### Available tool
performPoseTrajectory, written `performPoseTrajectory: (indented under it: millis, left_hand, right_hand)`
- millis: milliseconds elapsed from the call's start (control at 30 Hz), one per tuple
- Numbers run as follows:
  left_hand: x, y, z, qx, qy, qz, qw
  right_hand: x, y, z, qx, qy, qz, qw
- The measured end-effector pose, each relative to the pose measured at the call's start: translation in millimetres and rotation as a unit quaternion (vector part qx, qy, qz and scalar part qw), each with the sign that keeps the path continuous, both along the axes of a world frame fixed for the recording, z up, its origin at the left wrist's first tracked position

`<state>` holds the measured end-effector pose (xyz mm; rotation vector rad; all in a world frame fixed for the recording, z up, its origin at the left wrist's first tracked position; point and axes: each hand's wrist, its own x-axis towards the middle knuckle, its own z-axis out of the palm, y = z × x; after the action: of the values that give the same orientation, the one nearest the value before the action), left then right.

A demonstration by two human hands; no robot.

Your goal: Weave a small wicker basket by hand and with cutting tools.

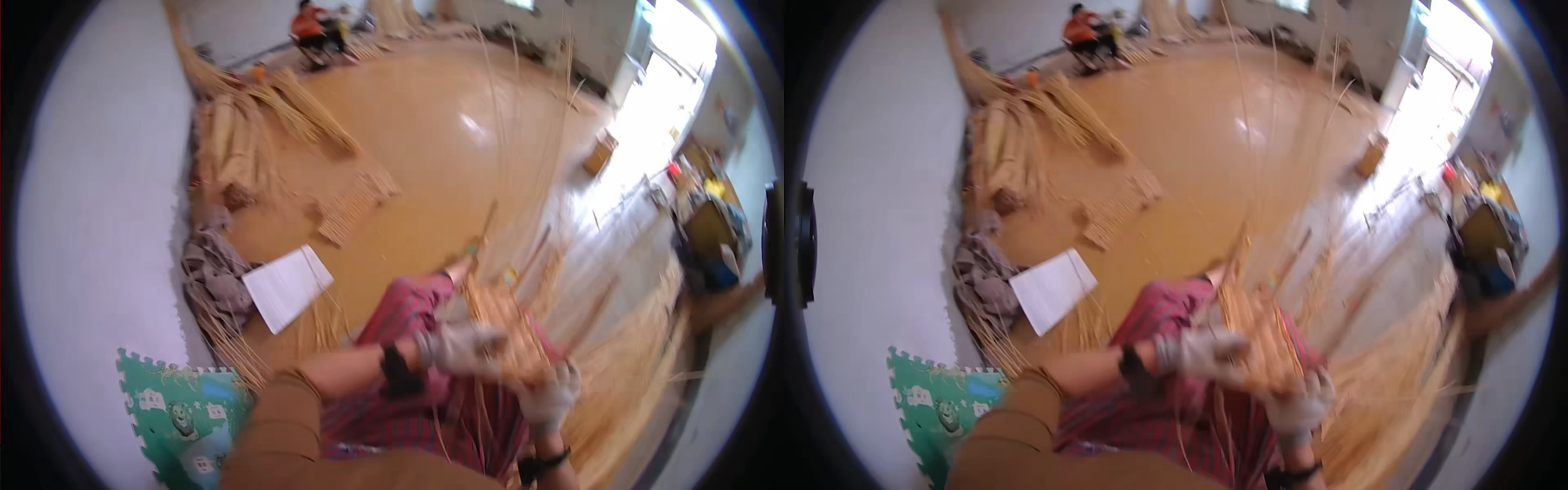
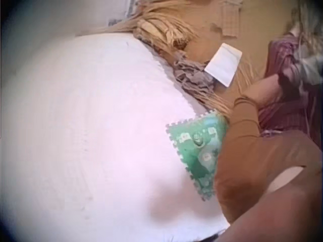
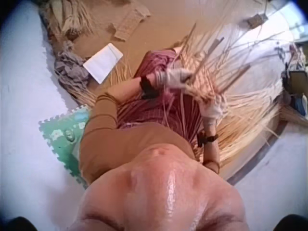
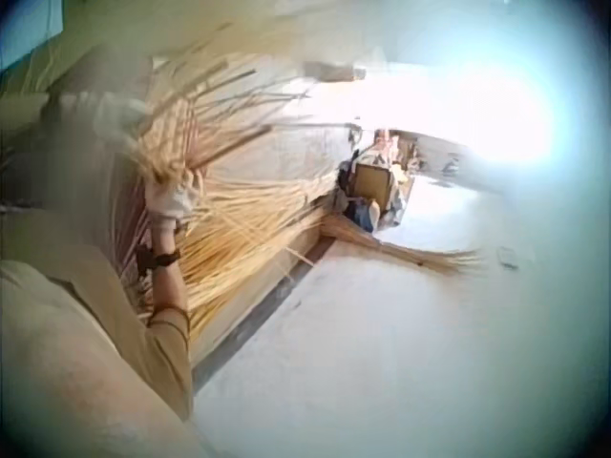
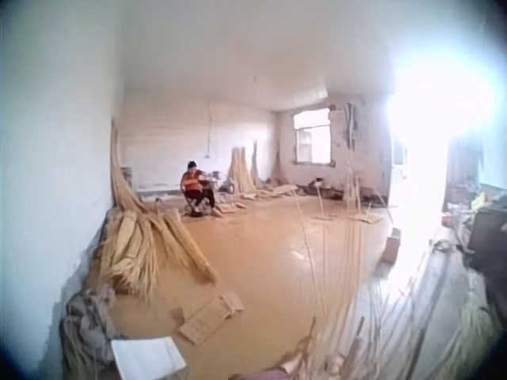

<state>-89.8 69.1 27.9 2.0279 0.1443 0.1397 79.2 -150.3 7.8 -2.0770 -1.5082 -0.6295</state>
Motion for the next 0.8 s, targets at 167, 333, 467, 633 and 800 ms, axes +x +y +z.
performPoseTrajectory:
  millis: [167,333,467,633,800]
  left_hand:
    - [-25,93,-62,-0.329,-0.047,0.022,0.943]
    - [-29,89,-75,-0.325,0.001,0.088,0.942]
    - [-30,82,-78,-0.36,0.002,0.11,0.926]
    - [-36,72,-77,-0.379,-0.016,0.121,0.917]
    - [-37,76,-79,-0.402,0.018,0.112,0.909]
  right_hand:
    - [-30,101,-14,-0.077,0.073,-0.012,0.994]
    - [-37,113,-19,-0.05,0.081,-0.031,0.995]
    - [-36,110,-21,-0.09,0.115,-0.028,0.989]
    - [-59,100,-29,-0.089,0.115,-0.051,0.988]
    - [-51,88,-47,-0.081,0.103,0.025,0.991]
